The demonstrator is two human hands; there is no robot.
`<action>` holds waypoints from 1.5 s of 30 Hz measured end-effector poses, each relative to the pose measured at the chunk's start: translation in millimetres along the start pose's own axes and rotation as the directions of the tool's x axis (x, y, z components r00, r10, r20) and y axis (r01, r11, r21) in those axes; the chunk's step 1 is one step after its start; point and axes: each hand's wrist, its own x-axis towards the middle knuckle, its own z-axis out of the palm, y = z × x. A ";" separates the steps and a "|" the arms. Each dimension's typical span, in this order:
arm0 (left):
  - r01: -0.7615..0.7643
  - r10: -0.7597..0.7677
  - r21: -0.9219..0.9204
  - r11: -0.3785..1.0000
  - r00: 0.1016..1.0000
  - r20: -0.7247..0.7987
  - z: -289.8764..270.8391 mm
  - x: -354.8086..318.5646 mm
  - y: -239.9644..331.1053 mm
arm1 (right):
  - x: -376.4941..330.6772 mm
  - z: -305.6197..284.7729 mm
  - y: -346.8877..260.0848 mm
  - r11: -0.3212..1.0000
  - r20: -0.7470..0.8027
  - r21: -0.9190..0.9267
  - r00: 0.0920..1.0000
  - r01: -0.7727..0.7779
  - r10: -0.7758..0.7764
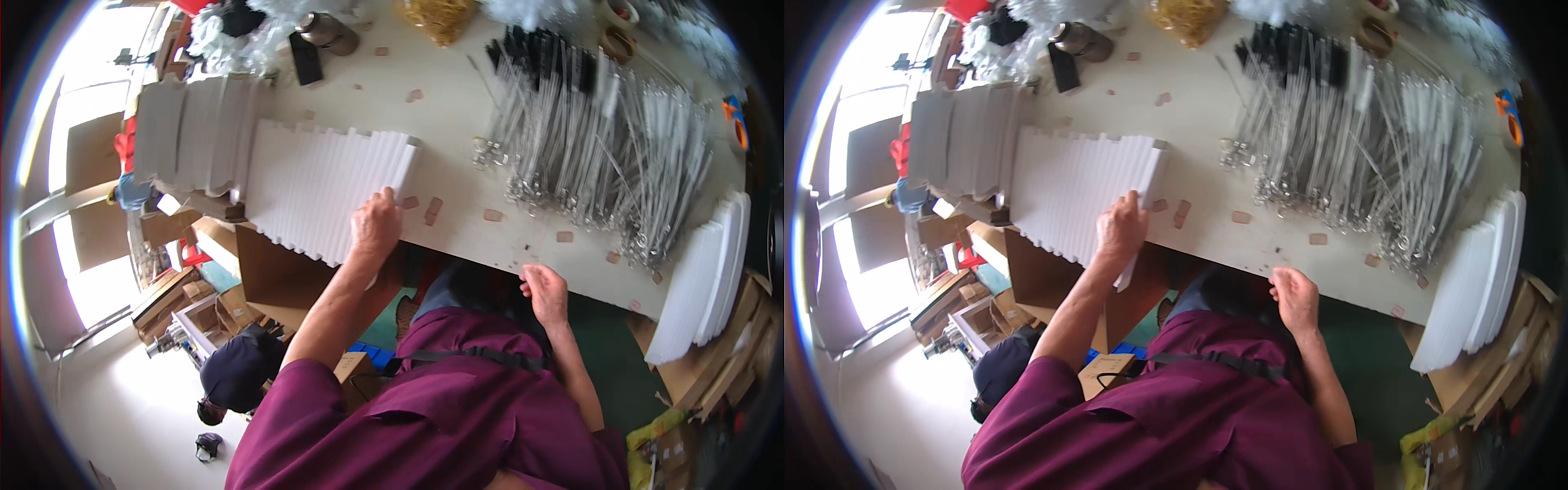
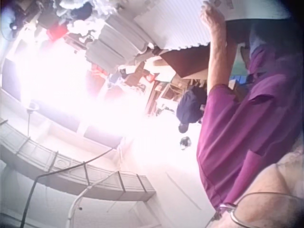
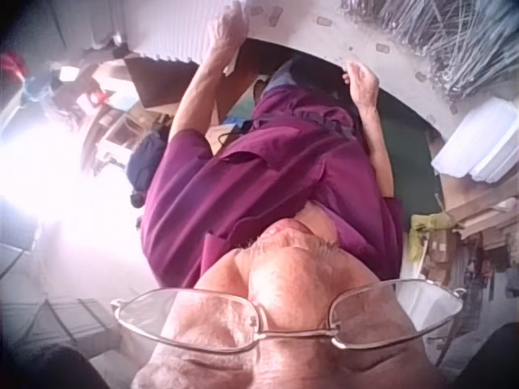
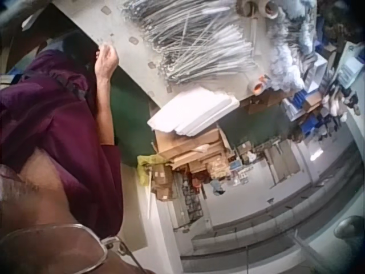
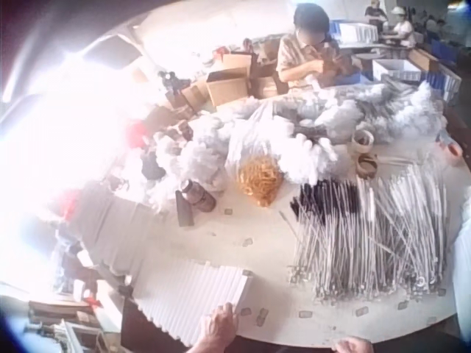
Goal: Packing long white industrial brushes into rectangular boxes and stacking them.
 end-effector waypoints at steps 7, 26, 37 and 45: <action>-0.024 0.028 0.046 0.999 0.996 -0.090 -1.3 -5.4 3.1 | 0.6 -16.7 12.0 1.000 -0.025 0.006 0.999 0.020 -0.020; -0.295 0.425 -0.555 0.778 0.897 0.119 2.6 -13.1 108.8 | -64.2 -203.2 6.2 0.583 -0.615 -0.774 0.505 -0.245 -0.605; -0.257 0.456 -0.479 0.839 0.813 0.362 37.3 -22.8 148.5 | -96.3 -300.2 57.0 0.329 -0.663 -0.736 0.533 -0.592 -0.525; -0.277 0.469 -0.450 0.849 0.788 0.399 31.9 -17.8 158.5 | -107.1 -299.8 42.8 0.374 -0.624 -0.776 0.533 -0.508 -0.572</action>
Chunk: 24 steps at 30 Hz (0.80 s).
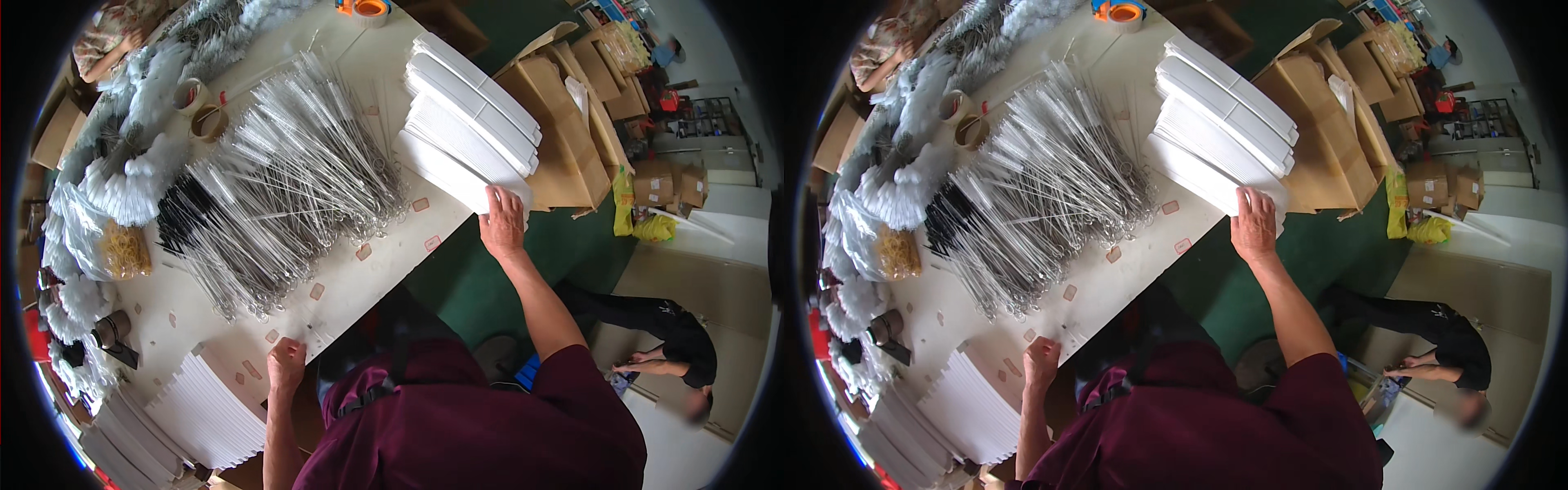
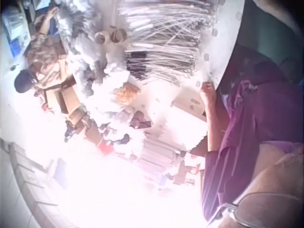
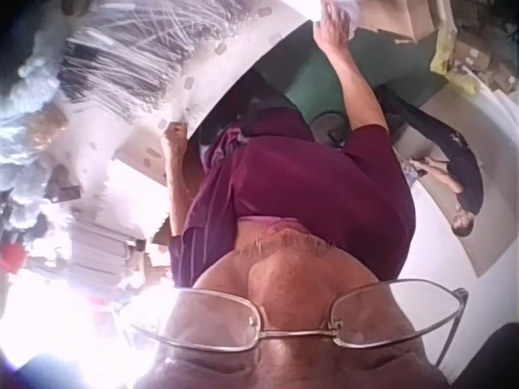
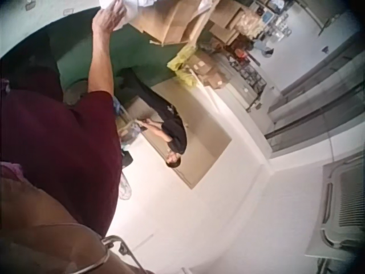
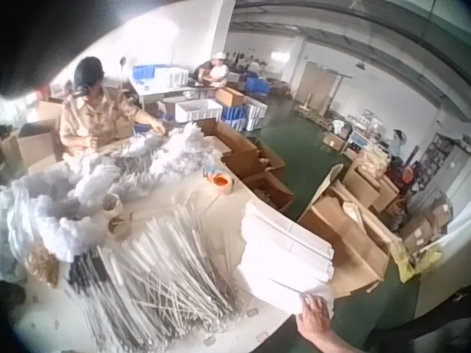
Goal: Packing long white industrial brushes into rectangular boxes and stacking them.
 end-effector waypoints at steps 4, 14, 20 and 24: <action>-0.063 0.063 -0.005 0.998 0.998 -0.005 -0.9 5.7 2.7 | -0.4 -5.6 0.4 1.000 0.004 0.024 1.000 -0.007 0.007; -0.524 0.554 0.221 0.823 0.825 -0.107 -41.0 -4.1 116.3 | 7.9 -78.5 -77.5 0.835 -0.126 0.527 0.987 0.156 -0.104; -0.711 0.745 0.423 0.561 0.657 0.116 -42.9 3.7 182.0 | -14.0 -72.7 -188.9 0.462 -0.045 0.796 0.799 0.392 -0.599; -0.693 0.670 0.357 0.626 0.713 0.209 -38.4 21.3 148.0 | -20.0 -72.4 -224.0 0.409 0.027 0.831 0.706 0.378 -0.708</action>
